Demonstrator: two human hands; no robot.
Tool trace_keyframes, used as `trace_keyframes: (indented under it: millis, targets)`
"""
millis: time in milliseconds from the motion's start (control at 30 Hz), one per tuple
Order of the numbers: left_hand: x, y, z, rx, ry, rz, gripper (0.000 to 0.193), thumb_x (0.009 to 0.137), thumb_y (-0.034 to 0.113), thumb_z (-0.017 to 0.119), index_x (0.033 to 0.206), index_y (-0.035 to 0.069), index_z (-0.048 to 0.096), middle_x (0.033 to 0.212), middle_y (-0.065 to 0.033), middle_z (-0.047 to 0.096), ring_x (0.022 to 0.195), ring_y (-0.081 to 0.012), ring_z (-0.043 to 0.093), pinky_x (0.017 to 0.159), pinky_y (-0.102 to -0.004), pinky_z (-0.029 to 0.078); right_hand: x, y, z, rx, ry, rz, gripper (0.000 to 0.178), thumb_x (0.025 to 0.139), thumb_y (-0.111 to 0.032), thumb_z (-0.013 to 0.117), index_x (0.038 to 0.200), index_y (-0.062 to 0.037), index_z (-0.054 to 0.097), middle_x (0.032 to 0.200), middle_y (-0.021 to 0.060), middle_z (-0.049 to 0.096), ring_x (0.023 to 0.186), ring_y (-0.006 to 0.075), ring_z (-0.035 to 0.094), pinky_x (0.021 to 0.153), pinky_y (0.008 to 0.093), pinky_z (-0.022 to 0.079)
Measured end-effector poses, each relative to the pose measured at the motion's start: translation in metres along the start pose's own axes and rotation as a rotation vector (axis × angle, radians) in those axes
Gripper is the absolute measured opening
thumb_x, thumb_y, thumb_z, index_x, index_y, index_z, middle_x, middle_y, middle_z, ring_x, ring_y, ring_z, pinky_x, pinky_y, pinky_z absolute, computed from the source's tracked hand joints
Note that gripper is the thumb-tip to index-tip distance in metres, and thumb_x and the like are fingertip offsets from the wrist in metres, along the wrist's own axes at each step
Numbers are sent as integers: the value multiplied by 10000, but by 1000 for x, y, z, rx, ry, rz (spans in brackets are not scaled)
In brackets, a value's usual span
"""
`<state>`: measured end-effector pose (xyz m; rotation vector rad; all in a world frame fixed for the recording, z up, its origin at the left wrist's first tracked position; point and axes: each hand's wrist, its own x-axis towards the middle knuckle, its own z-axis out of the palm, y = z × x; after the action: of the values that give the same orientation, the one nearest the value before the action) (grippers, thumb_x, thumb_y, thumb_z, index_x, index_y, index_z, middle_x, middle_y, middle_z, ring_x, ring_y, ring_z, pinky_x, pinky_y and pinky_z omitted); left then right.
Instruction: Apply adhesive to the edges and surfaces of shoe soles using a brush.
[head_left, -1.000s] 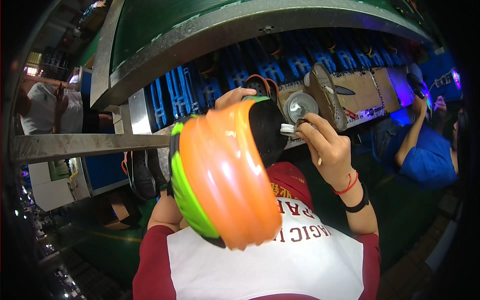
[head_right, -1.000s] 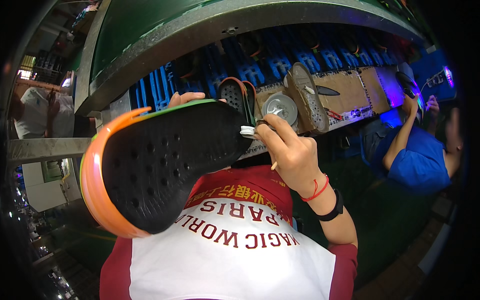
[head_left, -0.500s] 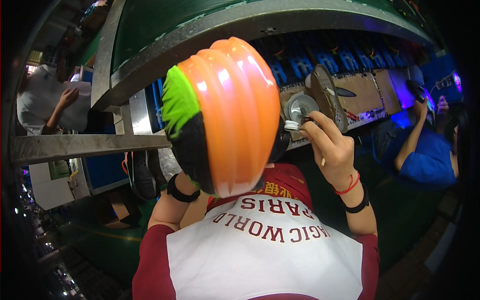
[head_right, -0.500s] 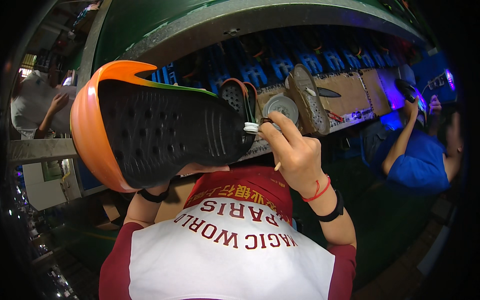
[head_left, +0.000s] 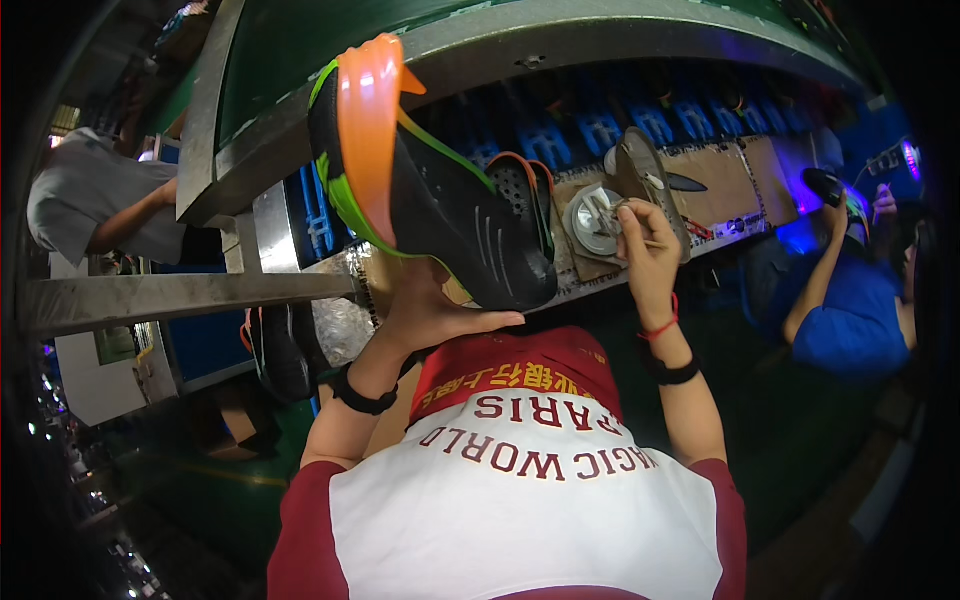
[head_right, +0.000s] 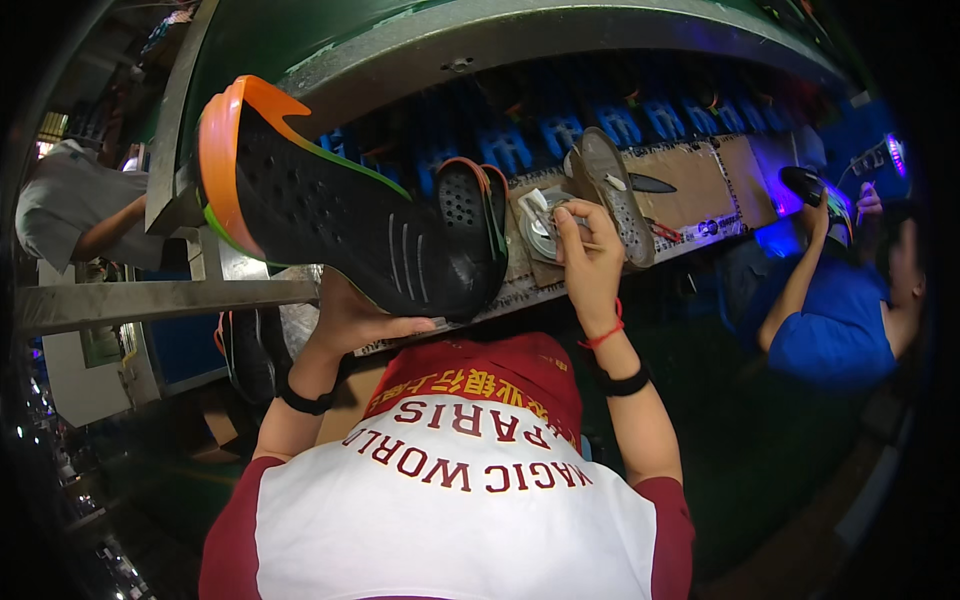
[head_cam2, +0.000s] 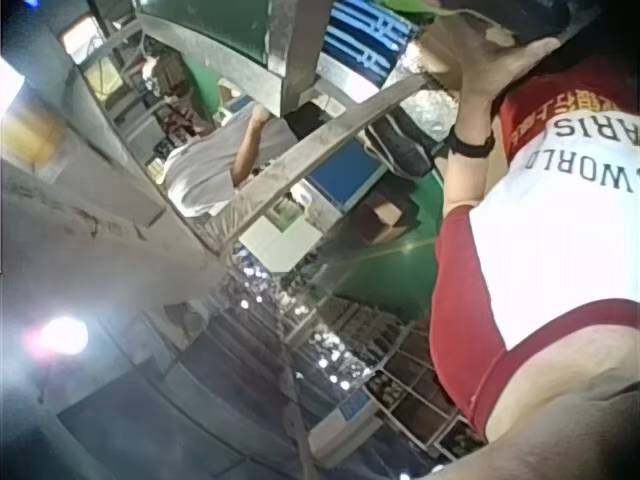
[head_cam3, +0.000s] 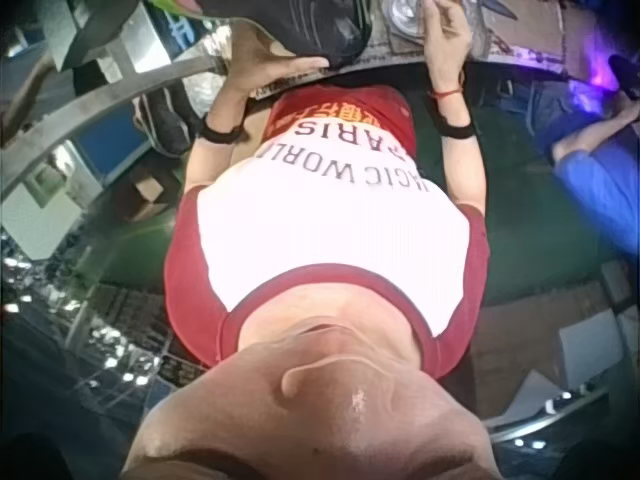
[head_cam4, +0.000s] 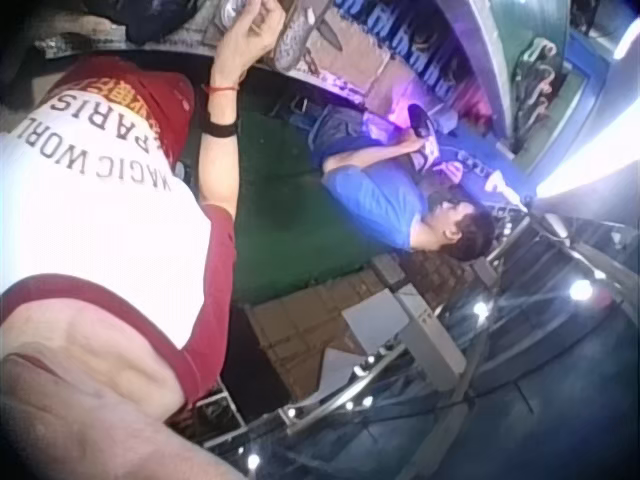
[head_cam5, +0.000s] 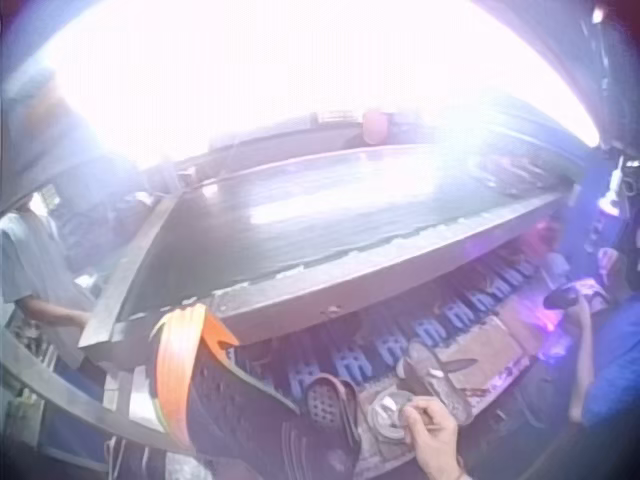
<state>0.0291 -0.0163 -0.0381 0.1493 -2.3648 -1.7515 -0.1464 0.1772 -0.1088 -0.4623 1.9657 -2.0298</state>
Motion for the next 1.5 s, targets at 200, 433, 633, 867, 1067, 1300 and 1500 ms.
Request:
trace_keyframes:
  millis: [200, 433, 633, 867, 1067, 1300, 1500]
  targets:
    - [-17, -15, 3, -154, 93, 7, 1003, 551, 60, 854, 1301, -28, 194, 1233, -145, 405, 1145, -227, 467, 988, -329, 399, 8, 56, 1, -103, 87, 19, 118, 910, -127, 533, 898, -10, 549, 686, 8, 529, 504, 44, 473, 449, 182, 347]
    - [-19, -14, 6, -189, 97, -23, 1042, 558, 80, 856, 1323, -28, 157, 1253, -151, 384, 1164, -231, 452, 1001, -333, 390, 11, 85, -6, -208, 98, -1, 127, 909, -139, 537, 893, -14, 549, 660, 21, 534, 494, 61, 494, 444, 199, 362]
    - [-20, -17, 7, -245, 124, -30, 1037, 557, 95, 860, 1316, -37, 166, 1260, -148, 383, 1168, -229, 452, 1008, -337, 386, 13, 85, -4, -208, 92, 16, 134, 907, -146, 540, 895, -13, 550, 627, 15, 529, 497, 67, 503, 447, 203, 367]
    - [-15, -9, 7, -183, 111, 16, 1025, 552, 82, 861, 1310, -19, 178, 1257, -137, 381, 1181, -220, 436, 1019, -332, 374, 12, 69, -9, -233, 56, -42, 116, 905, -119, 538, 899, -4, 548, 696, 33, 531, 504, 69, 505, 452, 204, 375]
    - [-9, 4, 3, -173, 36, -36, 1054, 541, 71, 863, 1313, -5, 151, 1259, -129, 368, 1176, -216, 438, 1011, -321, 379, 6, 38, -14, -129, 12, -27, 102, 913, -110, 525, 937, -12, 540, 713, 16, 518, 511, 54, 485, 442, 184, 344]
    - [-5, 18, 5, -160, 26, 5, 1115, 537, 62, 861, 1360, -5, 111, 1302, -126, 344, 1197, -223, 419, 1009, -334, 378, -3, -59, -19, 101, -83, -85, 149, 931, -115, 495, 994, 16, 525, 843, 59, 574, 489, 44, 463, 424, 162, 311]
    - [6, 31, 10, -441, 5, 14, 1173, 574, 51, 833, 1421, 9, 22, 1328, -136, 369, 1132, -214, 491, 885, -335, 487, -16, -105, -11, 311, -205, -189, 114, 941, -103, 457, 948, 6, 490, 1061, 140, 547, 482, 55, 456, 409, 159, 322]
